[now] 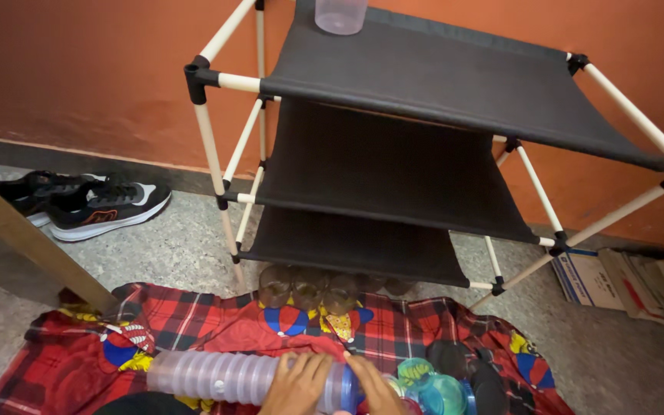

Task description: The person pours a red liquid from a large plastic bottle into several small plastic containers with colored lids. The person then places the filled containers onto the top shelf of a nearby three-tiered rack.

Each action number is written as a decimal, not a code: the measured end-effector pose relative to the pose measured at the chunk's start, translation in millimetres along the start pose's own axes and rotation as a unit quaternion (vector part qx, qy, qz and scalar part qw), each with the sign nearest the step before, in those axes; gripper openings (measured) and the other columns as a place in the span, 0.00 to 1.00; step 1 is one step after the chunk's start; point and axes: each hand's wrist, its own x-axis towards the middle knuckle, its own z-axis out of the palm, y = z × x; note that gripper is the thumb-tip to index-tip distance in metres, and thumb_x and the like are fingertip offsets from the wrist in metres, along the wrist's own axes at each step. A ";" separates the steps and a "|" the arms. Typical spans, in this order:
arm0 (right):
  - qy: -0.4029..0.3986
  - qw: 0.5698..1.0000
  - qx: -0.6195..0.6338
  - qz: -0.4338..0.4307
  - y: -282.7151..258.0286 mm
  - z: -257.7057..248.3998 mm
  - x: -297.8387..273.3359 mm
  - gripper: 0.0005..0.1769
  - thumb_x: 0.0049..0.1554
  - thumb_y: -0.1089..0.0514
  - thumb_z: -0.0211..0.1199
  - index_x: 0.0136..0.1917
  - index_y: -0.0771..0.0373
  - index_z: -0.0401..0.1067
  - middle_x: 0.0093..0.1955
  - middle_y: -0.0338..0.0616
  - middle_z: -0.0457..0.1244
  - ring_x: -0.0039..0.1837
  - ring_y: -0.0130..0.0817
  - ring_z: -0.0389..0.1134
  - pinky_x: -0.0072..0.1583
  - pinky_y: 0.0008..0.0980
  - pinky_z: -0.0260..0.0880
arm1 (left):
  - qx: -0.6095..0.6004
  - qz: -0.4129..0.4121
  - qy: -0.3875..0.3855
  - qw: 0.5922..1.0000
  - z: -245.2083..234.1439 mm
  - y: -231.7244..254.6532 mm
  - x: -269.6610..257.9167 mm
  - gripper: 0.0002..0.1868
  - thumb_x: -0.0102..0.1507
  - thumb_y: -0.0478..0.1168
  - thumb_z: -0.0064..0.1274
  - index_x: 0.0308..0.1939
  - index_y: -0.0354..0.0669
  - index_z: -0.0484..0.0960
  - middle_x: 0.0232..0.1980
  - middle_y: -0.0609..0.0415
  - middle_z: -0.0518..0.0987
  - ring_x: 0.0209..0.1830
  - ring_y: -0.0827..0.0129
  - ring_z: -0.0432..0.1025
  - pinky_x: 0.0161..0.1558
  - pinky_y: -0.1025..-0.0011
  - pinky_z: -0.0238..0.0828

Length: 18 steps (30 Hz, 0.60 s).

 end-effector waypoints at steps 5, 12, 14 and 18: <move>-0.074 0.986 0.001 0.151 13.2 20.2 -10.4 0.46 0.52 0.38 0.74 0.71 0.64 0.58 0.64 0.60 0.60 0.63 0.59 0.68 0.59 0.48 0.70 | 0.043 0.010 0.001 0.999 35.4 -1.9 -19.9 0.26 0.57 0.45 0.50 0.58 0.39 0.78 0.55 0.53 0.79 0.55 0.63 0.72 0.55 0.54 0.62; -0.033 0.926 0.076 0.369 39.9 44.5 -21.2 0.28 0.51 0.38 0.68 0.60 0.53 0.69 0.37 0.55 0.69 0.43 0.49 0.78 0.46 0.42 0.74 | 0.059 0.006 0.002 0.998 62.0 1.5 -27.3 0.19 0.62 0.45 0.50 0.54 0.43 0.82 0.50 0.57 0.80 0.48 0.66 0.73 0.51 0.57 0.64; -0.019 0.917 0.058 0.394 45.6 47.5 -24.2 0.19 0.54 0.42 0.70 0.53 0.52 0.74 0.34 0.52 0.69 0.39 0.46 0.77 0.43 0.42 0.73 | 0.079 0.019 0.042 0.996 63.4 6.4 -26.5 0.20 0.59 0.46 0.50 0.51 0.43 0.83 0.49 0.58 0.81 0.46 0.69 0.74 0.49 0.58 0.66; 0.166 0.939 -0.301 -0.007 49.3 45.7 -30.4 0.16 0.50 0.57 0.64 0.52 0.42 0.79 0.36 0.52 0.68 0.36 0.45 0.72 0.41 0.37 0.73 | 0.128 0.046 0.118 0.984 78.4 11.6 -17.9 0.15 0.61 0.47 0.52 0.49 0.47 0.84 0.46 0.61 0.82 0.42 0.73 0.75 0.44 0.61 0.68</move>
